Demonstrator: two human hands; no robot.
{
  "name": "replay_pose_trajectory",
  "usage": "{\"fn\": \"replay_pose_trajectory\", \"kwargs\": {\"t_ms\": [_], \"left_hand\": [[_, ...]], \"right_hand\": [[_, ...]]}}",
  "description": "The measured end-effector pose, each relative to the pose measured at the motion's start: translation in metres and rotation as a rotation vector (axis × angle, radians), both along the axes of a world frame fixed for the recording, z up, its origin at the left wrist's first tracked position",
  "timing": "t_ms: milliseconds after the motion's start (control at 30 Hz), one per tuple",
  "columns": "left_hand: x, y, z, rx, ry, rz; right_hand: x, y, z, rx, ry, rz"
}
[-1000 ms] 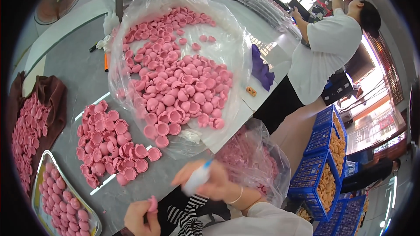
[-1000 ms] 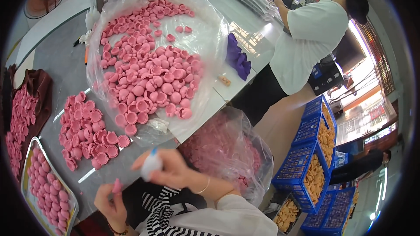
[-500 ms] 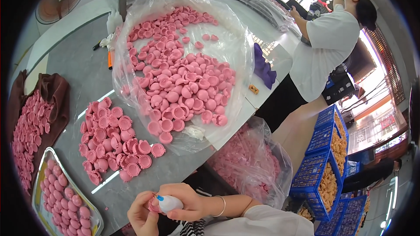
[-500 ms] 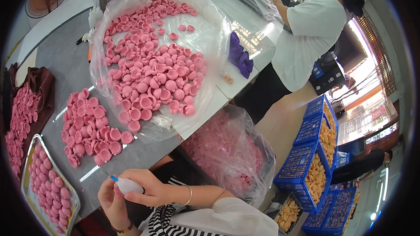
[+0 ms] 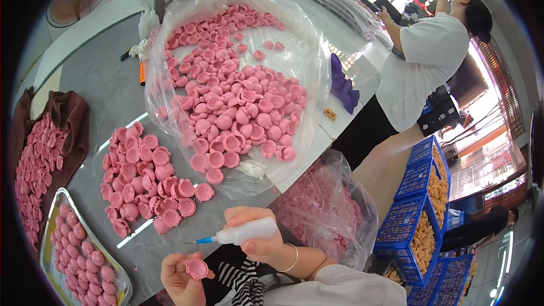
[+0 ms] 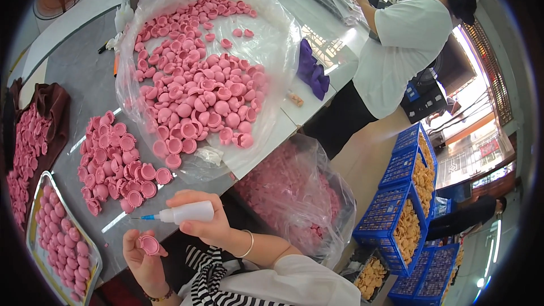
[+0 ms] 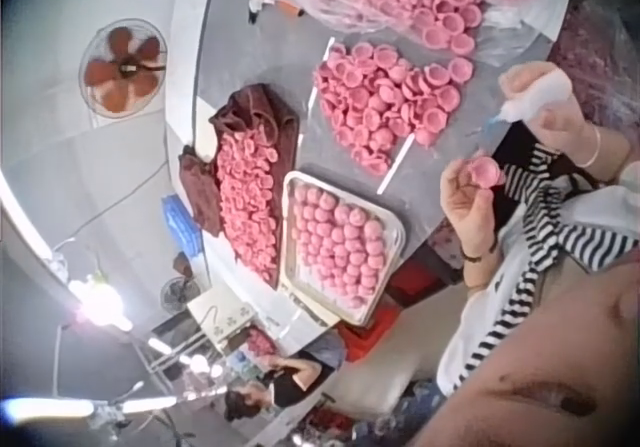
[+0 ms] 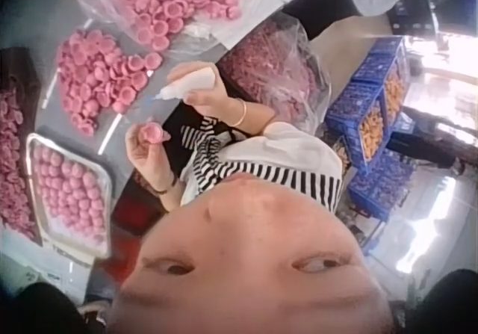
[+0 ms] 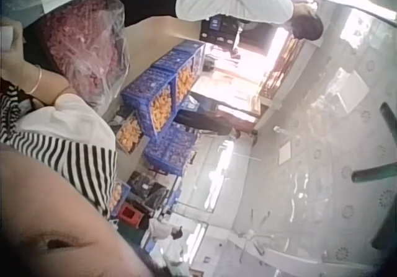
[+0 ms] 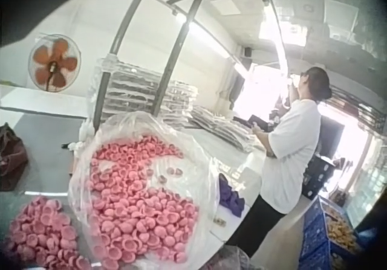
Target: The worker applies glue to the edges of pink plastic shell halves and joins them together to form small spheres.
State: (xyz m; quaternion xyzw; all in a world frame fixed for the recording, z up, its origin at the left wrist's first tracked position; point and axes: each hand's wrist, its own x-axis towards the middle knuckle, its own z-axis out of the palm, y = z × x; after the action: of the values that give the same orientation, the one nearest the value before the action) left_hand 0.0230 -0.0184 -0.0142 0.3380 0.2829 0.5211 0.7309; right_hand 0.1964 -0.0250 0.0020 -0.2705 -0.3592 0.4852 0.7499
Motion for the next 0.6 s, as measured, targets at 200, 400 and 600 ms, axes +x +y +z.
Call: {"fn": "replay_pose_trajectory", "kwargs": {"t_ms": [200,400,600], "left_hand": [[0.009,0.001,0.003,0.035,-0.001,0.004],[0.006,0.000,-0.001,0.065,0.039,-0.001],[0.014,0.000,-0.001,0.048,0.092,0.031]], "right_hand": [[0.003,0.000,0.005,0.009,-0.051,-0.139],[0.003,-0.003,0.002,0.076,-0.193,-0.136],[0.011,-0.001,-0.002,0.163,-0.311,-0.199]]}}
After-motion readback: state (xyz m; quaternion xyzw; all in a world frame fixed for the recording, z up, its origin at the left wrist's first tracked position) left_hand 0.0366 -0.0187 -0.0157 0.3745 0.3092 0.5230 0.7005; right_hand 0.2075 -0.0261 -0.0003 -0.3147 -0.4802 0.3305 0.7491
